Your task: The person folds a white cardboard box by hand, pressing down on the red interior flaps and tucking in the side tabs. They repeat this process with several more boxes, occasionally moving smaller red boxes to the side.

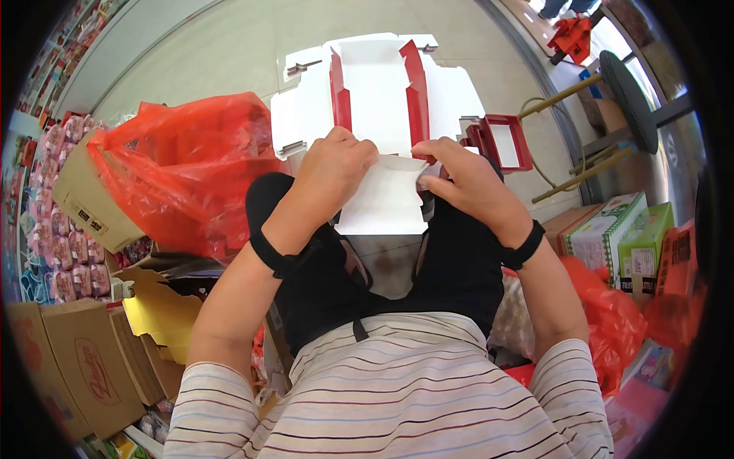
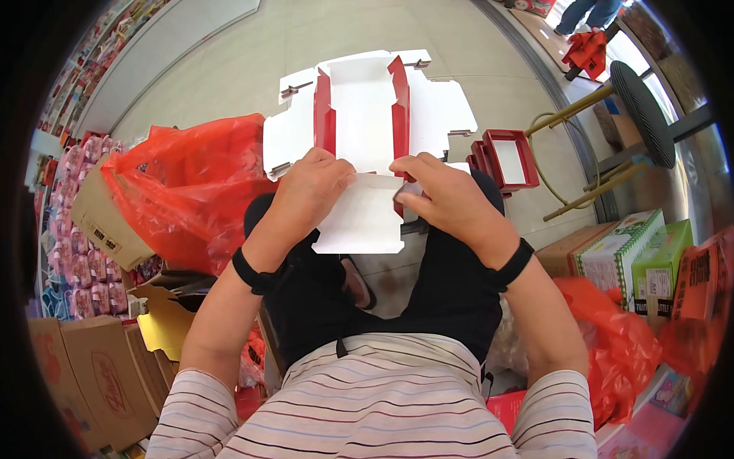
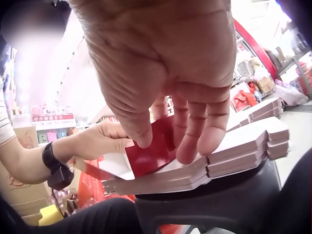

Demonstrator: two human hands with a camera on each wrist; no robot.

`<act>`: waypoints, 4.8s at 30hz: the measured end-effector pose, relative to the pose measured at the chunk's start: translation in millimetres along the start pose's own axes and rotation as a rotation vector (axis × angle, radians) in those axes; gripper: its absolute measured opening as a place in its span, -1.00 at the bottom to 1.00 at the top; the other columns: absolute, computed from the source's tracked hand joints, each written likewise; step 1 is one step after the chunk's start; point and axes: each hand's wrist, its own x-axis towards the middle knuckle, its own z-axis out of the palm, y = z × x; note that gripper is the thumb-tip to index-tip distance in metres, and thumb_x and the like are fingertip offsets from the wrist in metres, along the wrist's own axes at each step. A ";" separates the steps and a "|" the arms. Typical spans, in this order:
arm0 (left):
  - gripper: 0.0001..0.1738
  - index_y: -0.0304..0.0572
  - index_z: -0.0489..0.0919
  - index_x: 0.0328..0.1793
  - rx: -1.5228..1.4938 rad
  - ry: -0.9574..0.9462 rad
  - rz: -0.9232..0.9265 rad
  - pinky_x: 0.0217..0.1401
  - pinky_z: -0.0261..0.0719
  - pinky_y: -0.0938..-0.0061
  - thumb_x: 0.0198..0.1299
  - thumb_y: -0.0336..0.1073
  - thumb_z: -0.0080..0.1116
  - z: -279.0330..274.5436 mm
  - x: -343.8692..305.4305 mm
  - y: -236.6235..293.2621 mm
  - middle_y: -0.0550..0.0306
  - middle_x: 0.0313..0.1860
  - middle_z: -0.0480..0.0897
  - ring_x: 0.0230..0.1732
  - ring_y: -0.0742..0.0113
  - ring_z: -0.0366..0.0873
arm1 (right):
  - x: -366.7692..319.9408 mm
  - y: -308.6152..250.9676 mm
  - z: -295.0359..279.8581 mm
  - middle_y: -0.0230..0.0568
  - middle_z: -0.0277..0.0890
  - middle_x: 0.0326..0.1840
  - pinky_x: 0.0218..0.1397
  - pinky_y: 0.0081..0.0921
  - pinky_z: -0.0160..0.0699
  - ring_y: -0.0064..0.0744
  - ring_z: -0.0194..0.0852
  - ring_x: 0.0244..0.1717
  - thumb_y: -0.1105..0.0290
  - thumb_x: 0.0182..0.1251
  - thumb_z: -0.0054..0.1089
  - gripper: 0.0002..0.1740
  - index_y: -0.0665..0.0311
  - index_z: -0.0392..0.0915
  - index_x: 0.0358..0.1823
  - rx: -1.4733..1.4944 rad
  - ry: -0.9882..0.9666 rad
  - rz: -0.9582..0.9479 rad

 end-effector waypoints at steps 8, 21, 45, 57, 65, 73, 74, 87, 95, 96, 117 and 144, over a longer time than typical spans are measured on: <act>-0.82 -0.16 0.69 0.02 -0.011 0.224 0.065 0.12 0.66 0.18 0.31 -0.44 0.36 -12.1 0.8 1.0 0.04 -0.04 0.73 0.05 0.01 0.64 | 19.1 0.7 15.1 -0.01 0.61 -0.27 -0.16 -0.20 0.59 0.07 0.62 -0.27 0.40 0.46 0.28 -0.87 0.32 0.63 -0.16 -0.109 0.048 -0.023; -0.36 -0.16 0.53 0.23 -0.126 0.045 0.038 0.26 0.58 0.16 0.00 -0.49 0.57 -17.1 -59.7 -13.9 -0.01 0.11 0.66 0.12 -0.10 0.62 | 22.8 8.3 10.7 0.06 0.56 -0.30 -0.13 -0.17 0.56 0.10 0.58 -0.26 0.45 0.50 0.22 -0.87 0.40 0.58 -0.17 -0.039 0.000 -0.087; -0.26 0.18 0.78 0.31 -0.146 0.118 0.260 0.32 0.53 0.18 -0.02 -0.68 0.35 -12.1 -15.6 -5.2 0.27 -0.11 0.72 0.25 0.08 0.60 | 6.0 7.2 -13.5 0.10 0.60 -0.30 -0.09 -0.05 0.57 0.19 0.62 -0.21 0.40 0.47 0.23 -0.85 0.36 0.60 -0.19 -0.043 -0.117 -0.037; -0.40 0.11 0.80 0.28 -0.129 0.064 0.205 0.37 0.52 0.20 0.07 -0.54 0.48 -1.1 -13.8 -11.6 0.25 -0.05 0.75 0.27 0.06 0.61 | -8.2 13.9 0.5 -0.11 0.61 -0.14 -0.06 -0.26 0.63 -0.09 0.68 -0.13 0.65 0.27 0.37 -0.64 0.23 0.66 0.09 -0.037 -0.019 -0.043; -0.54 -0.08 0.71 0.30 -0.327 0.113 0.051 0.37 0.54 0.23 0.26 -0.51 0.41 7.6 -12.1 -17.6 0.10 0.13 0.70 0.24 0.09 0.60 | 1.6 9.6 5.7 0.04 0.61 -0.24 -0.11 -0.21 0.58 0.05 0.63 -0.20 0.39 0.51 0.36 -0.84 0.35 0.65 -0.08 0.009 0.064 0.051; -0.32 -0.33 0.31 0.66 -0.527 0.119 -0.262 0.46 0.55 0.33 0.50 -0.36 0.31 13.1 -6.8 -1.9 0.02 0.44 0.56 0.32 0.24 0.60 | 5.3 1.0 9.3 0.13 0.56 -0.38 -0.24 -0.06 0.55 0.20 0.61 -0.33 0.09 0.58 0.32 -0.56 0.38 0.51 -0.24 -0.048 0.130 0.167; -0.29 -0.30 0.30 0.68 -0.517 0.114 -0.274 0.47 0.54 0.30 0.50 -0.36 0.31 13.9 -7.0 -1.7 0.00 0.45 0.55 0.35 0.20 0.59 | 6.1 2.5 9.4 0.14 0.58 -0.38 -0.25 -0.06 0.55 0.20 0.62 -0.35 0.08 0.57 0.34 -0.57 0.37 0.51 -0.18 -0.028 0.125 0.185; -0.42 -0.07 0.67 0.32 0.082 0.238 0.053 0.45 0.49 0.07 0.12 -0.35 0.56 -6.4 -2.7 12.1 0.08 0.17 0.64 0.30 0.00 0.56 | 5.1 -12.9 1.0 0.04 0.67 -0.16 -0.15 -0.07 0.70 0.15 0.74 -0.24 0.16 0.46 0.45 -0.40 0.17 0.45 0.42 -0.077 0.179 0.152; -0.61 -0.07 0.74 0.07 0.183 0.097 0.162 0.46 0.44 0.05 0.08 -0.34 0.56 -2.8 -4.1 11.3 0.18 -0.04 0.66 0.16 0.15 0.60 | -2.6 -4.7 7.3 -0.10 0.54 -0.11 -0.17 -0.14 0.67 0.04 0.68 -0.22 0.25 0.36 0.52 -0.63 0.14 0.65 0.12 -0.273 0.114 0.019; -0.62 -0.08 0.73 0.05 0.184 0.085 0.170 0.47 0.43 0.04 0.09 -0.34 0.55 -5.2 -2.7 11.1 0.18 -0.05 0.66 0.15 0.15 0.60 | -1.9 -4.5 7.5 -0.11 0.53 -0.13 -0.18 -0.13 0.67 0.04 0.68 -0.22 0.26 0.35 0.52 -0.64 0.14 0.65 0.11 -0.277 0.113 0.013; -0.70 -0.12 0.66 -0.01 0.297 -0.304 0.159 0.41 0.44 0.04 0.20 -0.23 0.49 -12.4 20.8 5.4 0.13 -0.15 0.69 0.10 0.09 0.61 | 14.3 1.9 7.2 0.04 0.61 -0.21 -0.12 0.02 0.63 0.19 0.69 -0.16 0.35 0.35 0.43 -0.72 0.23 0.53 -0.04 -0.329 -0.076 0.059; -0.77 -0.19 0.67 -0.10 0.204 -0.461 0.135 0.27 0.48 0.13 0.20 -0.27 0.43 -12.9 33.7 -0.7 0.08 -0.22 0.77 0.08 0.03 0.61 | 31.8 0.2 3.5 0.12 0.70 -0.30 -0.07 0.10 0.63 0.25 0.72 -0.13 0.37 0.32 0.39 -0.80 0.33 0.58 -0.22 -0.358 -0.228 0.107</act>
